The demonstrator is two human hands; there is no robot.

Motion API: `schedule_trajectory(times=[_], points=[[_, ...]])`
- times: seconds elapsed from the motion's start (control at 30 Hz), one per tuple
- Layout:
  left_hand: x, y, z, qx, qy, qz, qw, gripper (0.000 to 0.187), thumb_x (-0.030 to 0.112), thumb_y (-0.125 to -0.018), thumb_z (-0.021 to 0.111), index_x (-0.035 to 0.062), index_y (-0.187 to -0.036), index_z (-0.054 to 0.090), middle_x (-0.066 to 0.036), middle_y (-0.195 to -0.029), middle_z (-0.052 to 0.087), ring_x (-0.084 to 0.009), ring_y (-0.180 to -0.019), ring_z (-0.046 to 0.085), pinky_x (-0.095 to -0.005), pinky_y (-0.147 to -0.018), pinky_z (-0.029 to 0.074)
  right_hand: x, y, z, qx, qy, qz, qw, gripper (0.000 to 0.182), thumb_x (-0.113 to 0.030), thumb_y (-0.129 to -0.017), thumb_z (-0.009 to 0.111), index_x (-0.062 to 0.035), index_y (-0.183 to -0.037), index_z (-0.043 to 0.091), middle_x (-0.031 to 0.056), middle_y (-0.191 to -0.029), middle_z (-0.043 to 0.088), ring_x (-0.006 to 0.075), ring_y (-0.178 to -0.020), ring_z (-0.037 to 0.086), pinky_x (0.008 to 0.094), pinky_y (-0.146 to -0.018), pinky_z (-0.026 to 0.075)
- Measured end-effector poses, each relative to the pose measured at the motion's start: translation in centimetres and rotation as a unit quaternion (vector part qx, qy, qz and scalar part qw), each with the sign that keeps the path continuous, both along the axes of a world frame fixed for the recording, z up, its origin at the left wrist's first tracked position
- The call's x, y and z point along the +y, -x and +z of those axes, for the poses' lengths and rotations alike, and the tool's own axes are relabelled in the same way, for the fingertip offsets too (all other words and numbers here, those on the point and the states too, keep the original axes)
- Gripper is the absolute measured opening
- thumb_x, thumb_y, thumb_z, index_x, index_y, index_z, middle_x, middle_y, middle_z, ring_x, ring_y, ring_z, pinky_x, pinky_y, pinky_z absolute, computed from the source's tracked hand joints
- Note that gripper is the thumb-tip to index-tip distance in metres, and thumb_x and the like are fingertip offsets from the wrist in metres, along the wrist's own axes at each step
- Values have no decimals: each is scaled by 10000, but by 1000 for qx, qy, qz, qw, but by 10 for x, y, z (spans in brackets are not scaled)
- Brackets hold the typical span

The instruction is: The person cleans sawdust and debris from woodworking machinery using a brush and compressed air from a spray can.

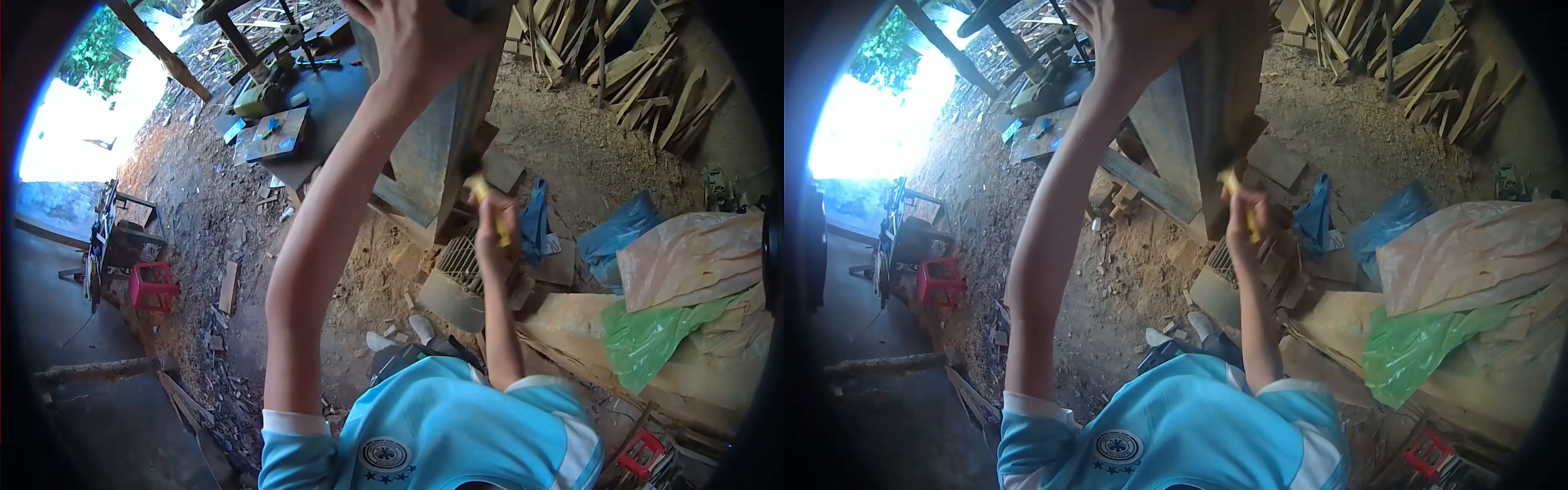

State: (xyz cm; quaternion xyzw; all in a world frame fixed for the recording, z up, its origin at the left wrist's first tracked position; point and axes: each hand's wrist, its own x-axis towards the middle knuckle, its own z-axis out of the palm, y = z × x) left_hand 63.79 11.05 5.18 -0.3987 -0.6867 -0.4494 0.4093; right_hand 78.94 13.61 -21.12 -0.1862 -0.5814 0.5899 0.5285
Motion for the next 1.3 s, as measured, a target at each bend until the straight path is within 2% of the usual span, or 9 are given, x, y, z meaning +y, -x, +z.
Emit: schedule_trajectory(times=[0.13,0.27,0.43,0.6,0.73,0.97,1.1,1.2,1.3], points=[[3,4,-4,22,-12,-15,1000,1064,232,-637,719,107,-1409,-1,-338,-1389,-18,-505,-1284,5,-606,-1002,95,5,-1,-95,-122,181,23,976,67,-65,-840,550,-24,-789,535,76,-843,594,156,-663,616,263,-628,523],[2,6,-4,50,-3,-16,999,1057,238,-648,718,95,-1409,-1,-329,-1397,-29,-493,-1290,9,-585,-1017,81,8,2,36,8,260,41,965,124,-96,-834,555,7,-867,495,124,-847,575,222,-696,631,282,-673,523],[1,4,-4,63,-3,-17,998,1066,255,-648,724,65,-1405,-2,-299,-1413,-27,-492,-1290,10,-586,-1023,67,9,-6,140,135,21,52,989,97,-86,-874,494,9,-893,496,169,-856,609,203,-757,619,299,-722,493],[7,11,-12,52,-33,-6,998,1040,369,-650,750,72,-1397,91,-327,-1386,104,-442,-1303,111,-531,-1016,198,2,21,5,105,149,-21,983,83,-85,-860,547,-8,-842,522,83,-770,621,138,-714,621,259,-661,498],[9,23,-15,46,-8,-35,998,1146,437,-610,724,94,-1404,-28,-354,-1380,-53,-519,-1276,-14,-630,-986,77,55,34,-91,-110,80,-47,990,77,-66,-796,576,-10,-842,552,61,-834,600,132,-691,578,268,-643,458],[3,14,-11,19,12,-45,999,1117,428,-645,721,71,-1402,-18,-340,-1385,-69,-496,-1287,-34,-593,-1016,51,96,75,226,167,-192,-82,964,114,-33,-794,562,1,-889,616,77,-788,622,148,-728,592,260,-662,455],[4,13,-11,20,9,-44,999,1113,433,-652,715,64,-1401,-20,-337,-1387,-70,-487,-1292,-44,-578,-1025,36,116,98,283,187,-236,-51,952,138,-51,-807,572,-1,-931,605,81,-808,625,128,-748,587,248,-669,454],[4,12,-8,21,15,-51,998,1098,431,-667,704,61,-1401,-24,-336,-1388,-81,-485,-1293,-47,-582,-1023,32,138,100,217,166,-331,-77,926,118,-67,-819,572,-5,-912,610,64,-798,623,101,-750,571,237,-662,451],[2,13,-9,24,22,-50,998,1095,425,-674,701,58,-1398,-34,-335,-1388,-88,-487,-1292,-55,-585,-1021,29,150,112,89,113,-148,-60,981,86,-26,-783,581,-11,-852,631,87,-777,630,146,-716,602,248,-633,466]])
